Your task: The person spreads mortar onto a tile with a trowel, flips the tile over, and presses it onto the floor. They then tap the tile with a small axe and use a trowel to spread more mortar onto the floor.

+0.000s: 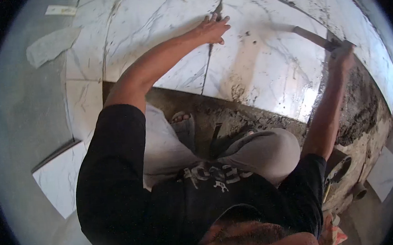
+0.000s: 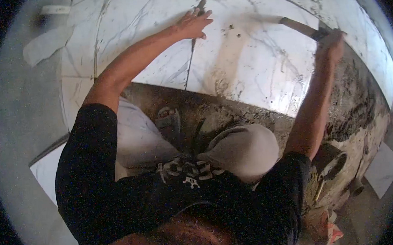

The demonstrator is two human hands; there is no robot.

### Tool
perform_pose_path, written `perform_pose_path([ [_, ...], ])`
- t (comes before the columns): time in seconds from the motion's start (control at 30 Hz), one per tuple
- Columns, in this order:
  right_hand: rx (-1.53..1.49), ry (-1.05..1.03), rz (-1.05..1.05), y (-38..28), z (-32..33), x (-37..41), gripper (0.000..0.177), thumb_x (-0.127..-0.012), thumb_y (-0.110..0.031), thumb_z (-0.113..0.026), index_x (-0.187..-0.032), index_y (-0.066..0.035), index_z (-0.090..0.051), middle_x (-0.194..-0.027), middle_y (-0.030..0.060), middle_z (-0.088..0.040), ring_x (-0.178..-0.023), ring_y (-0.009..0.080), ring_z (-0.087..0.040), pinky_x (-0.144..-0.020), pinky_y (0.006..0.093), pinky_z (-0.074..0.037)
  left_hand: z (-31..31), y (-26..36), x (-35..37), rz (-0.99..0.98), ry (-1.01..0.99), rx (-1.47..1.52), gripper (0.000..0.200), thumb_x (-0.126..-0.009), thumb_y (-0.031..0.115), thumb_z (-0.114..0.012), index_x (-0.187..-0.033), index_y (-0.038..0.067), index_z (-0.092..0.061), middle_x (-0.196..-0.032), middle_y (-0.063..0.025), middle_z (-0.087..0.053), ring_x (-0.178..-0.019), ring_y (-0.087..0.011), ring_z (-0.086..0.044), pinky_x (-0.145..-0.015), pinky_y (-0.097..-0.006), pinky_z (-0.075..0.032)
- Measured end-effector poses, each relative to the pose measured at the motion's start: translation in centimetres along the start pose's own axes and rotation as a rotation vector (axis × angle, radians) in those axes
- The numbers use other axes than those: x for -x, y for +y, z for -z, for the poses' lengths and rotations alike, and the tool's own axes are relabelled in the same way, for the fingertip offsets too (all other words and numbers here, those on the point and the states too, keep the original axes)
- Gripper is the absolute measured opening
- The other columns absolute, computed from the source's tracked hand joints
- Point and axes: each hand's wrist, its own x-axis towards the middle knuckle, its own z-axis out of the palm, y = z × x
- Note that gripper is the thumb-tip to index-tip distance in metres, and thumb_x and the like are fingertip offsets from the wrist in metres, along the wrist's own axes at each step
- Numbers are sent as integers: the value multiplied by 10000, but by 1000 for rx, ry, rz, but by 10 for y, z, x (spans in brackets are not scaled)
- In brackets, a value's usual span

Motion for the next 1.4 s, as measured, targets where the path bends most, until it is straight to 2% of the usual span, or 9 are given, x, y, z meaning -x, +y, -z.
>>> perform_pose_path([
  [0.13,-95,3,-6,-3,-7,5,378,-899,-361,-477,-976,4,-540,-864,107,-552,-747,213,-530,-687,340,-433,14,32,-44,-202,237,70,813,-680,380,-697,-1367,206,-298,-1450,-154,-162,-1280,-454,-212,-1024,-565,-197],
  [0.23,35,42,-23,-16,-5,0,389,-901,-358,-470,-992,18,-512,-791,121,-568,-646,230,-563,-598,346,-453,22,57,-62,120,101,178,880,-622,410,-737,-1364,263,-287,-1417,-238,-153,-1211,-563,-232,-971,-651,-166],
  [0.33,-135,-63,36,-43,5,-2,409,-904,-385,-445,-976,11,-519,-805,139,-589,-641,223,-564,-551,332,-448,18,58,-62,138,188,189,764,-593,358,-771,-1249,191,-417,-1366,-259,-251,-1147,-563,-314,-918,-692,-200],
  [0.5,-46,56,1,4,16,-57,451,-887,-435,-453,-954,1,-551,-892,148,-603,-622,209,-539,-532,330,-429,30,63,-60,173,63,196,859,-641,363,-745,-1361,249,-292,-1413,-241,-168,-1201,-551,-268,-926,-698,-194],
  [0.67,16,79,-25,-35,4,-34,479,-880,-441,-470,-1019,12,-541,-952,136,-573,-693,215,-545,-617,337,-437,25,63,-61,185,112,185,827,-652,374,-741,-1348,228,-318,-1402,-248,-194,-1192,-544,-290,-903,-705,-236],
  [1.07,-318,182,67,-38,13,-18,462,-892,-441,-444,-946,3,-560,-804,110,-574,-658,217,-533,-601,336,-427,31,64,-61,190,106,225,799,-651,334,-756,-1319,186,-344,-1403,-246,-201,-1202,-553,-266,-912,-724,-202],
  [1.13,31,202,-24,-22,24,-29,486,-887,-467,-442,-970,3,-536,-779,120,-570,-682,237,-550,-639,351,-437,29,67,-58,177,87,231,790,-653,333,-755,-1313,182,-347,-1402,-250,-200,-1201,-555,-265,-909,-726,-204],
  [1.3,-191,32,103,-29,33,-33,499,-885,-469,-450,-1053,0,-475,-779,124,-557,-749,284,-577,-707,429,-448,33,65,-57,184,96,223,802,-662,297,-752,-1324,183,-313,-1397,-272,-194,-1190,-551,-292,-887,-696,-260],
  [1.4,-227,65,187,-14,46,-31,454,-891,-451,-457,-1014,-22,-541,-822,93,-590,-634,208,-555,-575,341,-463,28,66,-59,195,123,203,806,-656,289,-756,-1322,183,-315,-1384,-269,-218,-1187,-546,-300,-892,-678,-277],
])
